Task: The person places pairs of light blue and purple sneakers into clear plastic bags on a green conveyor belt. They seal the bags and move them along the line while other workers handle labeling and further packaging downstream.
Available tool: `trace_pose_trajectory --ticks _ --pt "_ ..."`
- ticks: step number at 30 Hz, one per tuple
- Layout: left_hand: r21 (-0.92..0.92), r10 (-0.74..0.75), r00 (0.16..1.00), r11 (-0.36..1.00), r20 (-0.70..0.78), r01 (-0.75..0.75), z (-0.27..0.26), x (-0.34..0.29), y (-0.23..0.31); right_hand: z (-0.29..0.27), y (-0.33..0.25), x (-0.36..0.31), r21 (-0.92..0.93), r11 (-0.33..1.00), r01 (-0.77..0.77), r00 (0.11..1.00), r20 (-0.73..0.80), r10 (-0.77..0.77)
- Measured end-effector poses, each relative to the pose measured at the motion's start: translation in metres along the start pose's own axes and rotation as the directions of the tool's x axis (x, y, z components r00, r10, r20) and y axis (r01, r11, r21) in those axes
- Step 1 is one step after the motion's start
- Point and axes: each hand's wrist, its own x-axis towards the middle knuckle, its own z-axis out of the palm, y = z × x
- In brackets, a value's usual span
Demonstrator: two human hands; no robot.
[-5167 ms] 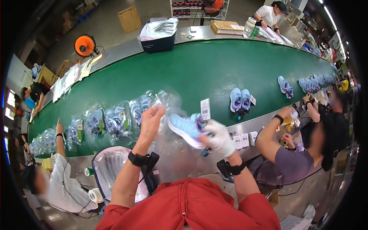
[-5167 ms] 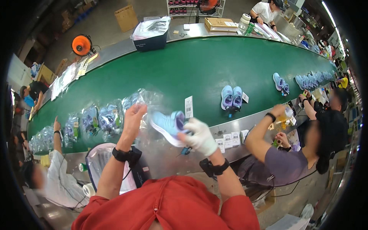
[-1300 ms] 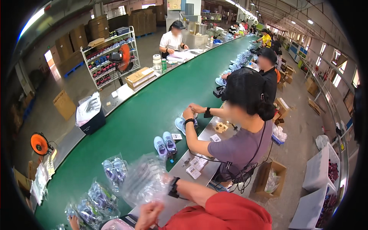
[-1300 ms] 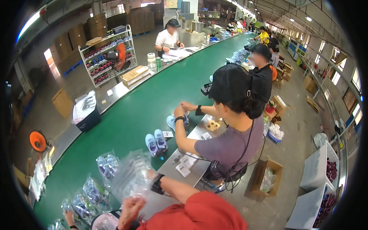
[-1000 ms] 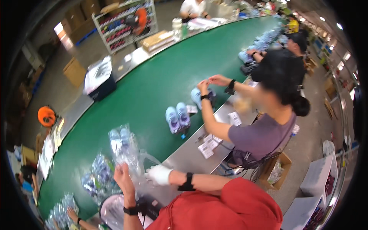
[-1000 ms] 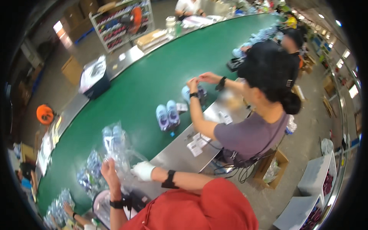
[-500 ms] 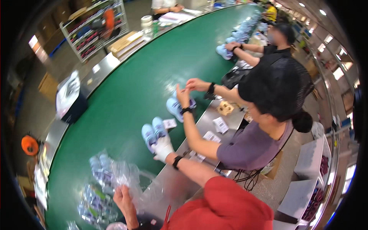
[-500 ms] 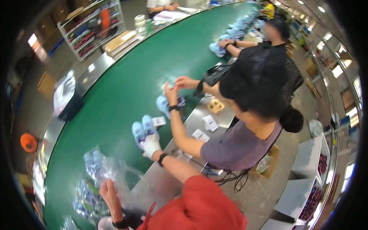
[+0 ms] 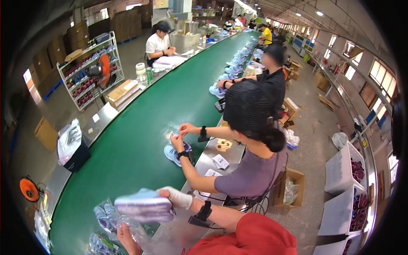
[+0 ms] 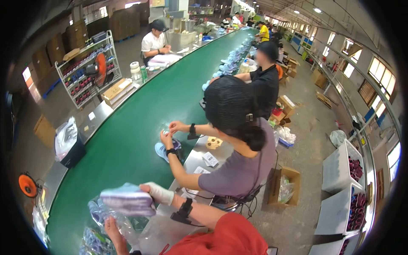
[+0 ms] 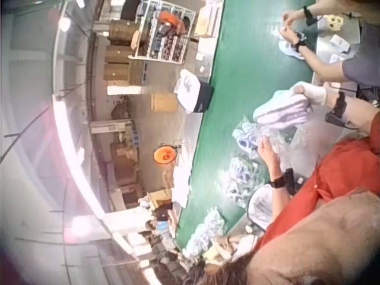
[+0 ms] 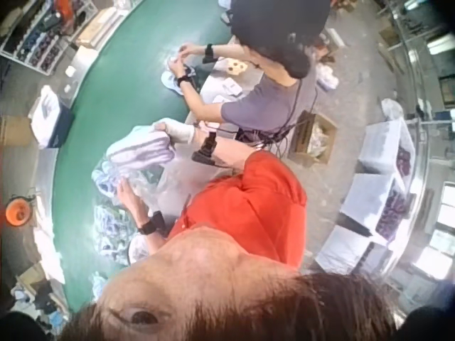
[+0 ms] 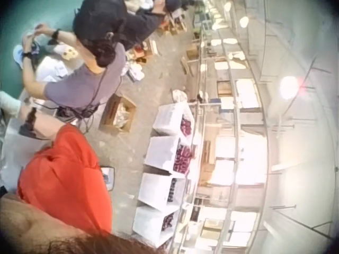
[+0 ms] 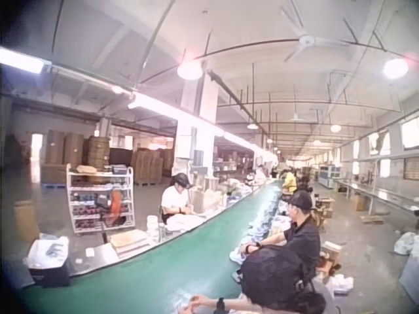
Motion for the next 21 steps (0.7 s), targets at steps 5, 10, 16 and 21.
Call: trace_pose_trajectory --ticks 5,10,16,21 --pt "0.017 0.057 0.997 0.998 0.049 -0.057 -0.013 -0.007 0.018 0.022 0.028 -0.033 -0.878 0.479 0.006 0.955 0.148 0.258" --pt "0.296 0.244 0.89 0.88 0.386 -0.37 0.059 -0.064 -0.004 0.055 0.086 -0.065 -0.972 -0.128 0.198 0.978 0.187 0.097" --pt "0.391 0.256 0.867 0.813 0.428 -0.433 0.074 -0.034 0.044 0.102 0.071 -0.08 -0.656 -0.392 0.645 0.762 0.522 0.382" --pt "0.346 0.049 0.446 0.557 0.894 -0.755 0.079 -0.084 0.048 0.06 0.108 -0.063 -0.846 0.12 0.519 0.814 0.532 0.234"
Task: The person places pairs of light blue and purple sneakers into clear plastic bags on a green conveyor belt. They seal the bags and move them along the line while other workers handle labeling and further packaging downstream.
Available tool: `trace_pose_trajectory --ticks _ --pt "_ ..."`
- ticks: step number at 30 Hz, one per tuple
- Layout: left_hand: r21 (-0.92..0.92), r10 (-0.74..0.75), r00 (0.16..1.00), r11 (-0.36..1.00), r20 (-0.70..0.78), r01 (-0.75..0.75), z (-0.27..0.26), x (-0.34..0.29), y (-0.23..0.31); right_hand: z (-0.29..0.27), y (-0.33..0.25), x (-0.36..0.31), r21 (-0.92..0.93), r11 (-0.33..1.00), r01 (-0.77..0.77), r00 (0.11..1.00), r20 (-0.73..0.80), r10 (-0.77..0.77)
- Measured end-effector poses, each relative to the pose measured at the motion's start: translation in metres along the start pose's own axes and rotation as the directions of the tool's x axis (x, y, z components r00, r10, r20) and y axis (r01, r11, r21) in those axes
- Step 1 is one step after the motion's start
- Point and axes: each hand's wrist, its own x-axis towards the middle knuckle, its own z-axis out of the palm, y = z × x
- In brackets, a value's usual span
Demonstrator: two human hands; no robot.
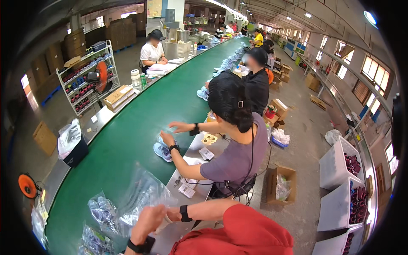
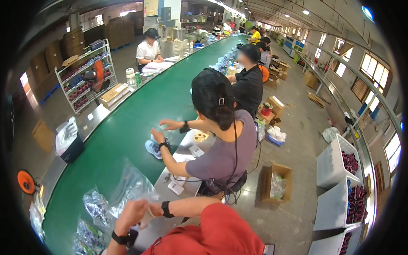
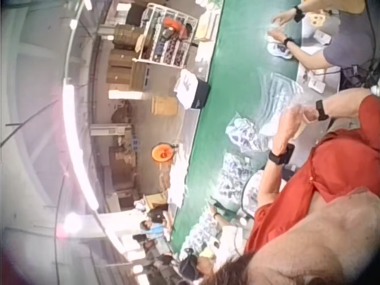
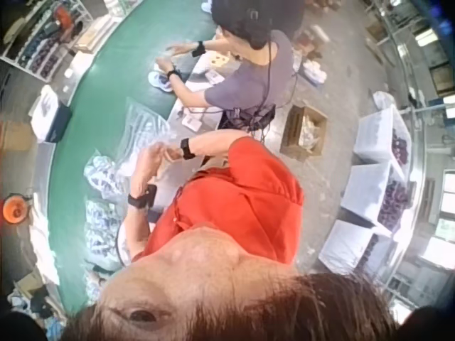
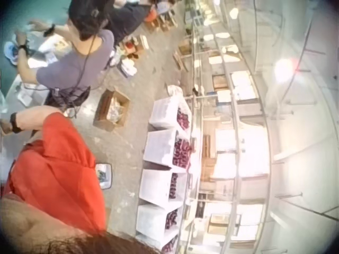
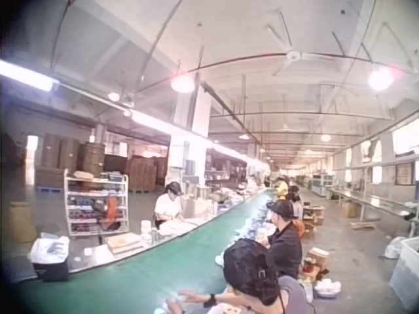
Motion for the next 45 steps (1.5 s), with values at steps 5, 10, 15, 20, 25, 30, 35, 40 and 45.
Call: trace_pose_trajectory --ticks 5,10,15,20,25,30,35,40,45 --pt "-0.379 -0.421 0.863 0.874 -0.281 0.303 -0.007 -0.074 -0.042 -0.008 0.023 0.017 -0.137 0.88 -0.455 0.89 -0.1 0.445" --pt "-0.11 -0.145 0.956 0.987 -0.257 0.12 0.043 -0.044 0.014 0.037 0.042 0.016 0.304 0.952 0.045 0.704 -0.685 0.186" --pt "-0.501 -0.424 0.691 0.859 -0.585 0.103 -0.045 -0.051 -0.031 -0.077 -0.038 0.052 -0.19 0.862 -0.471 0.86 0.117 0.496" --pt "-0.053 -0.218 0.923 0.976 -0.317 0.212 -0.005 -0.024 0.012 -0.017 0.06 0.057 0.002 0.953 -0.303 0.938 -0.178 0.299" --pt "-0.221 -0.383 0.818 0.923 -0.429 0.316 -0.022 -0.008 -0.001 0.002 0.096 0.096 -0.059 0.955 -0.289 0.948 -0.153 0.278" --pt "-0.382 -0.511 0.726 0.852 -0.46 0.357 -0.021 -0.007 -0.058 0.035 0.113 0.137 -0.154 0.941 -0.303 0.953 -0.078 0.294" --pt "-0.701 -0.749 0.56 0.61 -0.355 0.37 -0.016 -0.036 -0.091 0.128 0.158 0.1 0.004 0.98 -0.199 0.98 -0.026 0.199" --pt "-0.86 -0.81 0.431 0.493 -0.397 0.135 -0.013 -0.055 -0.116 0.058 0.078 0.027 0.745 0.426 -0.513 0.813 0.262 0.52" --pt "-0.943 -0.768 0.585 0.332 -0.262 0.014 0.017 -0.027 -0.108 -0.002 0.039 0.033 0.861 0.475 -0.183 0.875 -0.078 0.479"
